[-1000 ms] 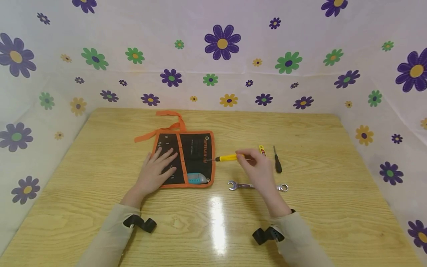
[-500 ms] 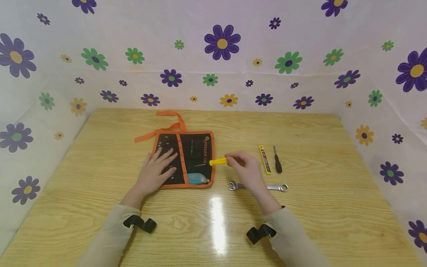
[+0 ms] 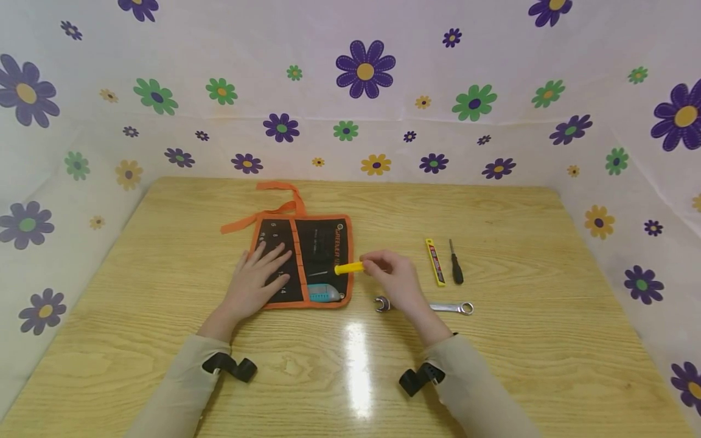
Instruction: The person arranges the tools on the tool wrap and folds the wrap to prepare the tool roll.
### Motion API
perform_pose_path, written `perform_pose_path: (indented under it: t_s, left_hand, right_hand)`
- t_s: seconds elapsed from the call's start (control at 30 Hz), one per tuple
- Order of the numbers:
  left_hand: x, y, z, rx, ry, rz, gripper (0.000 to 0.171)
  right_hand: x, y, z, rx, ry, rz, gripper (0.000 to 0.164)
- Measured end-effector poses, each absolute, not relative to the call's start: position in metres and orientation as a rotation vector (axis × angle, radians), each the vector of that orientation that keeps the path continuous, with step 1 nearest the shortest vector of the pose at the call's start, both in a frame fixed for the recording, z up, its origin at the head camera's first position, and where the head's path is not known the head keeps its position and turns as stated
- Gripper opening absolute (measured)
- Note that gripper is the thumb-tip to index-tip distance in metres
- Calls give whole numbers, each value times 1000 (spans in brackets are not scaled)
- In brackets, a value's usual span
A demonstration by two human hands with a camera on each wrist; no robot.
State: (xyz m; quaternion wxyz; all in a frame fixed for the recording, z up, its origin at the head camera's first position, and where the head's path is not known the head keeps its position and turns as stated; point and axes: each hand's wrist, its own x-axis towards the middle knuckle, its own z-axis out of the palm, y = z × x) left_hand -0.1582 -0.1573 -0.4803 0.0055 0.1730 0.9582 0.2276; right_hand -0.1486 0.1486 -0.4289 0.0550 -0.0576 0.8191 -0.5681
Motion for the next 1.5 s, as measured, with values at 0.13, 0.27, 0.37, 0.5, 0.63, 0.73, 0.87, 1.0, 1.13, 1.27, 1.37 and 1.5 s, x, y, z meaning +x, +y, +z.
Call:
perform_pose_path:
  t_s: [0.13,0.27,0.37,0.5,0.63,0.73,0.87,1.0,1.13,1.27,1.37,1.5]
  left_hand:
    - [-158,-157,-481,540,3001,709,54]
    - [-159,-157,-481,541,2999,714,54]
    - [-159,-157,-481,541,2998,717,54]
    - [-160,-157,-482,539,2999,711,54]
    - [-160,-157,-481,541,3000,709,54]
    - [-160,-157,-480,545,2999,713,54]
    - [-160,-157,-480,548,2995,715,54]
    - [-160,-158,-481,546,2992,709,54]
    - [-161,-158,-481,543,2993,705,54]
    - [-160,-158,-482,545,2995,705,54]
    - [-160,-158,-483,545,2999,707,54]
    - [-161,-159,-484,543,3004,702,54]
  right_hand:
    - [-151,145,-433,-205,2503,-1667,25]
    - [-154,141,-435,-251,2527,-1600,26]
    - [-157,139,-436,-282,2552,-1541,24]
    - [-163,134,-434,-343,2584,-1428,19]
    - [-169,128,-432,-476,2627,-1251,15]
    - [-174,123,-430,-604,2651,-1142,14]
    - [-179,117,-426,-719,2656,-1068,15]
    - [-182,111,-423,-774,2667,-1009,17]
    - [-185,108,-425,-834,2701,-948,18]
    - [-187,105,-427,-865,2727,-911,21]
    - [-188,102,-427,-863,2740,-888,21]
    - [-188,101,-426,-850,2736,-870,22]
